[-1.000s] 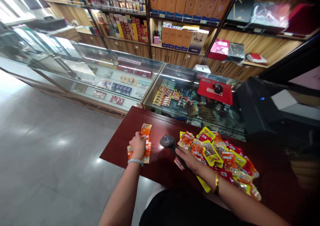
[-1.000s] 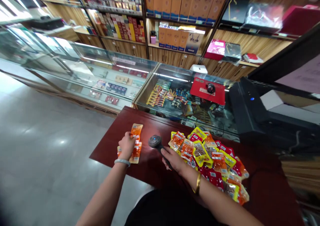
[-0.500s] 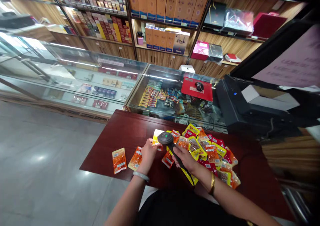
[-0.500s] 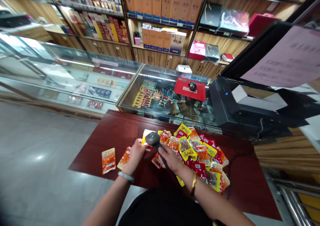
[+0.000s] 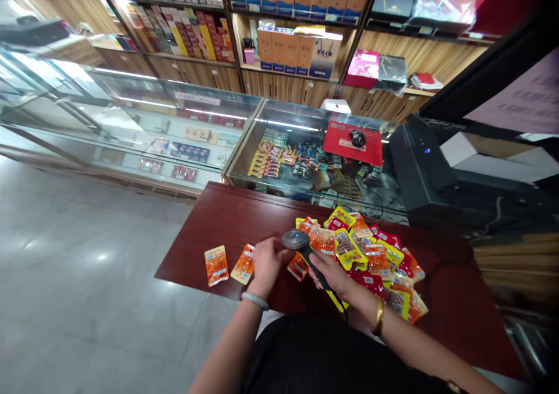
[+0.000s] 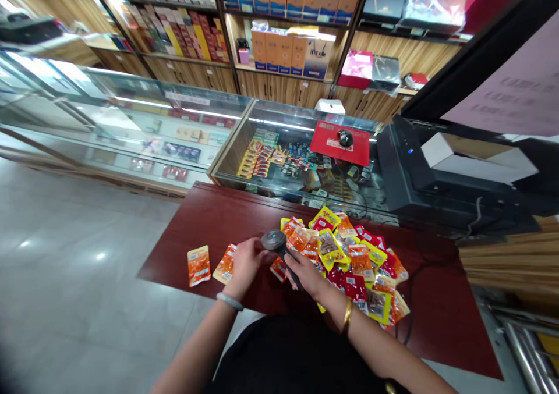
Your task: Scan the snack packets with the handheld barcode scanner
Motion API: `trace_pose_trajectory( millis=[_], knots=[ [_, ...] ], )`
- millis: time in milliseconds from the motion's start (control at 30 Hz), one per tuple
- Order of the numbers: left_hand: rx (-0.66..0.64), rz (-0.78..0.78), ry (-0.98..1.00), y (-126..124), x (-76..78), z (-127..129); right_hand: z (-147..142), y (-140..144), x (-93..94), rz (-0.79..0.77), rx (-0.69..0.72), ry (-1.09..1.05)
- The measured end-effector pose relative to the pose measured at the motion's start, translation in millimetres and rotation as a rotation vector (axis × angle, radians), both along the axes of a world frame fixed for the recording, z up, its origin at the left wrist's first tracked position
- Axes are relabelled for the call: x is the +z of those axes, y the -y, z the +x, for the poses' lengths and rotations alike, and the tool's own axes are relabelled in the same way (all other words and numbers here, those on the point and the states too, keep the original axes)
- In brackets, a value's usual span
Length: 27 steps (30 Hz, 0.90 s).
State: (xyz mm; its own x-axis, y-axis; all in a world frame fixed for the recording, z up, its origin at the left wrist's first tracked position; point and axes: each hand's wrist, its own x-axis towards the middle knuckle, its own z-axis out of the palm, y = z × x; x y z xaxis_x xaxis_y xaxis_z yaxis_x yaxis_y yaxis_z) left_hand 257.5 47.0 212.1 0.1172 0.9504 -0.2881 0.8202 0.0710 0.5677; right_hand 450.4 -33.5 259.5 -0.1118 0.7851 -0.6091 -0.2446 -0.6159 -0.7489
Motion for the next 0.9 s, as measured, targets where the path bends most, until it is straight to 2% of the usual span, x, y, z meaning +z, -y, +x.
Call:
trace_pose_trajectory(
  millis=[100,200,267,400,467,533,633,667,767,900],
  knots=[
    [0.050,0.135,-0.339,8,-3.5,-52,-5,0,-0.4,-0.002,0.035,-0.008],
    [0.055,0.099,-0.531,15,-9.9,-85,-9,1,2.5,-0.002,0.068,-0.002],
    [0.032,0.068,-0.578,17,-11.9,-91,-11,1,5.1,-0.001,0.093,0.014],
    [0.004,-0.051,-0.543,12,-10.9,-82,-13,3,6.3,-0.001,0.125,0.029],
    [0.076,-0.162,-0.407,7,-12.5,-76,-14,4,4.3,-0.018,0.121,0.014],
    [0.254,-0.235,-0.090,0,-17.2,-69,-13,5,2.2,-0.032,0.105,0.002],
    [0.489,-0.245,0.426,-12,-26.1,-56,-8,7,1.8,-0.035,0.069,-0.006],
    [0.523,-0.240,0.529,-16,-28.2,-49,-5,7,2.8,-0.035,0.056,-0.009],
    [0.553,-0.201,0.665,-28,-28.9,-28,5,9,9.2,-0.022,0.010,-0.011],
    [0.607,-0.115,0.943,-42,-19.2,-3,16,13,20.6,0.004,-0.033,-0.016]
  ],
)
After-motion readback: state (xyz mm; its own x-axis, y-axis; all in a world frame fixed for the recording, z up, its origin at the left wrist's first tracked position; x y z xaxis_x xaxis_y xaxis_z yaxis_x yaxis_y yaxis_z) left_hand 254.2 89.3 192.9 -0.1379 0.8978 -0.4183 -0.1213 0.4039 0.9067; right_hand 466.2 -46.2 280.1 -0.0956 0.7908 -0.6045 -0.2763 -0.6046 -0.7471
